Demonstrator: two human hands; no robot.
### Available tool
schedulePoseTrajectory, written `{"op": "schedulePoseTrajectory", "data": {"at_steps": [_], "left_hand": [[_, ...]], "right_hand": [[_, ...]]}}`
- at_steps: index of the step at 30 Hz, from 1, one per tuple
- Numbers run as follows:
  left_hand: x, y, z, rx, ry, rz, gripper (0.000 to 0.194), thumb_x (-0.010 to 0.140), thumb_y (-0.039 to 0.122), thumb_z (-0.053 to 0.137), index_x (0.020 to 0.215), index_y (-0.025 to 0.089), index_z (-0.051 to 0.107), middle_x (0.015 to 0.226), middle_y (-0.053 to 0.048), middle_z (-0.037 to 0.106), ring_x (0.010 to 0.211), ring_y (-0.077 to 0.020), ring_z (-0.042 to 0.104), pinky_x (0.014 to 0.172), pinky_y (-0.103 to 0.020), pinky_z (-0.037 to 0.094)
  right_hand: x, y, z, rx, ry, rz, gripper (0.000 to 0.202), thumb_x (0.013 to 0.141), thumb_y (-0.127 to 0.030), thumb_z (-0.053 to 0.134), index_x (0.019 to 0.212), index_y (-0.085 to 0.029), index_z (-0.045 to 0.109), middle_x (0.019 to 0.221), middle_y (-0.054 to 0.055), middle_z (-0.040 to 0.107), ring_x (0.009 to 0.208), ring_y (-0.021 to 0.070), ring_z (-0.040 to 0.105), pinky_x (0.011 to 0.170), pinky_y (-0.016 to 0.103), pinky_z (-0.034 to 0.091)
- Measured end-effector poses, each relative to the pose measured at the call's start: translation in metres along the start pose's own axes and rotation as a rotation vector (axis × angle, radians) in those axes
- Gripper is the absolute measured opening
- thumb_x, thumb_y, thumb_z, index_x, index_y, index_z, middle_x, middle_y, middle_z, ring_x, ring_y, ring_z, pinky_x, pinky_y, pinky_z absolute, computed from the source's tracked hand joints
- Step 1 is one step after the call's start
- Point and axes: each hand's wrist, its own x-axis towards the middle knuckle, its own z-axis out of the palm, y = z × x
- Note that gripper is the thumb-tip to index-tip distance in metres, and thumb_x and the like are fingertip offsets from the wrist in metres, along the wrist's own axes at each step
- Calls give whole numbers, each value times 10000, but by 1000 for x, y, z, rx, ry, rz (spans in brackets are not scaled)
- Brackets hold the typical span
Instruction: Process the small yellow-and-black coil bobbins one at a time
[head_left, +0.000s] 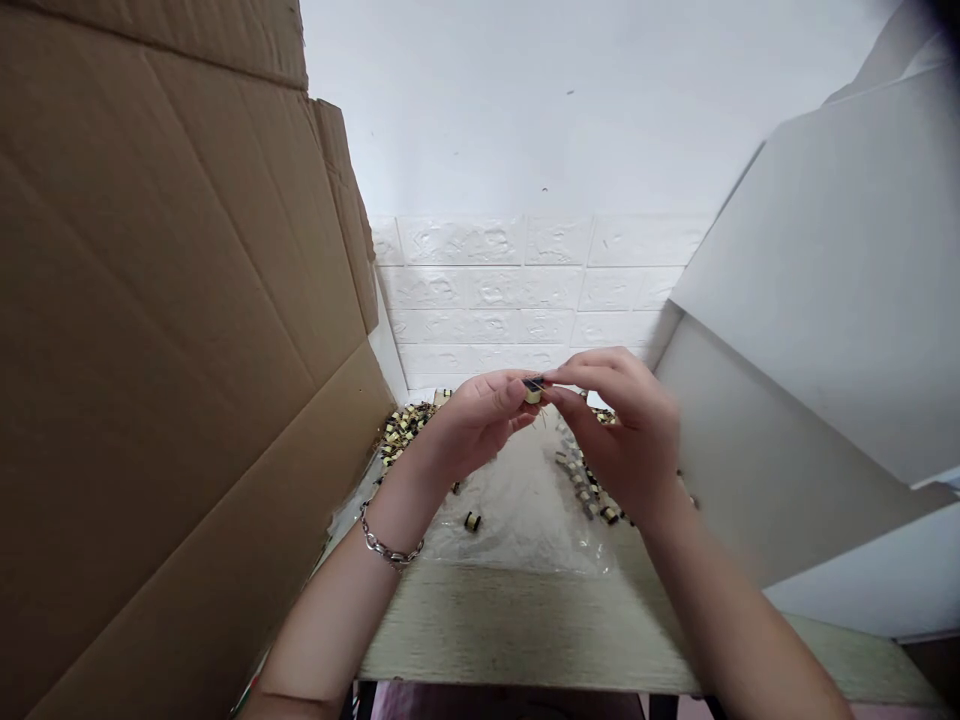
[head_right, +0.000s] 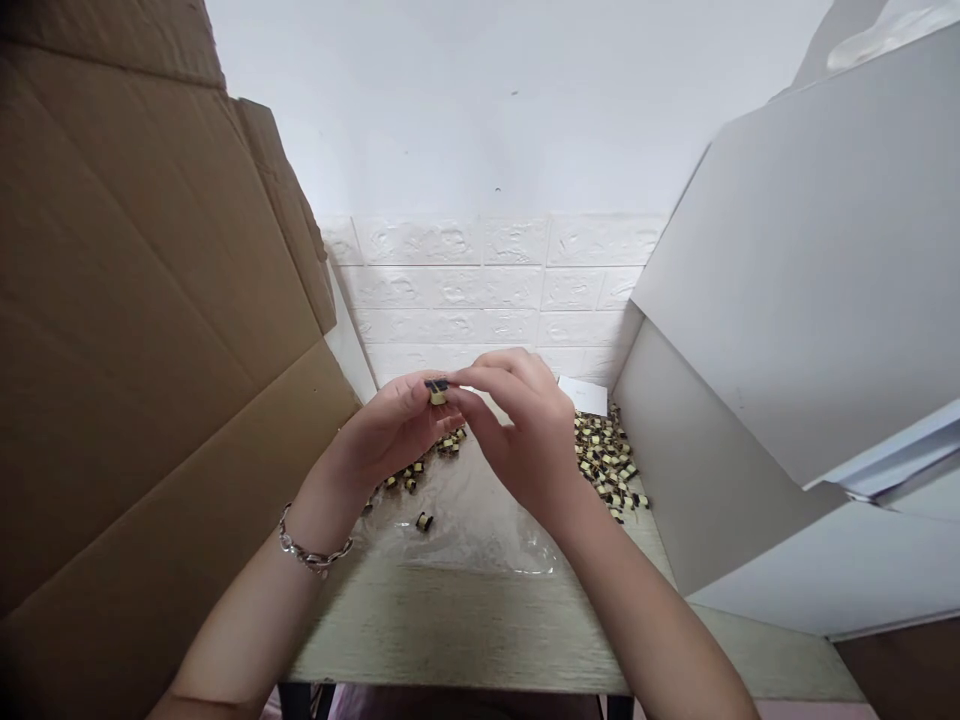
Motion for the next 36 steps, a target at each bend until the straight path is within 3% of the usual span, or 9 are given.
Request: {"op": "schedulePoseTrajectory", "data": {"at_steps": [6,17,22,36], "left_hand": [[0,-1,0,-120,-6,-29,288,691,457,557,820,201,589,902,-61,604,873,-163,537,814,-329,402],[-1,3,-1,67,58,26,240,723,393,530,817,194,625,831,-51,633,796,-144,550,768,-310,424],[-1,7,-1,50,91,21,201,714,355,556,792,191,642,809,-46,642,786,-145,556,768,-307,422],[-5,9,-10,85,59,-114,161,631,337,654,709,197,673,715,-29,657,673,-126,559,644,-271,421]], "right_hand": [[-1,-2,-6,2,-10,-52,172,718,-129,590,829,-254,630,730,1,583,679,123,536,621,281,438],[-1,1,-6,-73,-64,-113,189,737,-130,564,858,-263,623,724,-4,585,683,120,528,642,286,411],[-1,3,-6,-88,-97,-117,177,747,-139,553,861,-256,619,720,-2,580,685,122,524,643,288,410],[3,1,-14,62,-256,-47,91,746,-156,563,778,-220,621,712,3,580,668,109,534,567,242,441]]}}
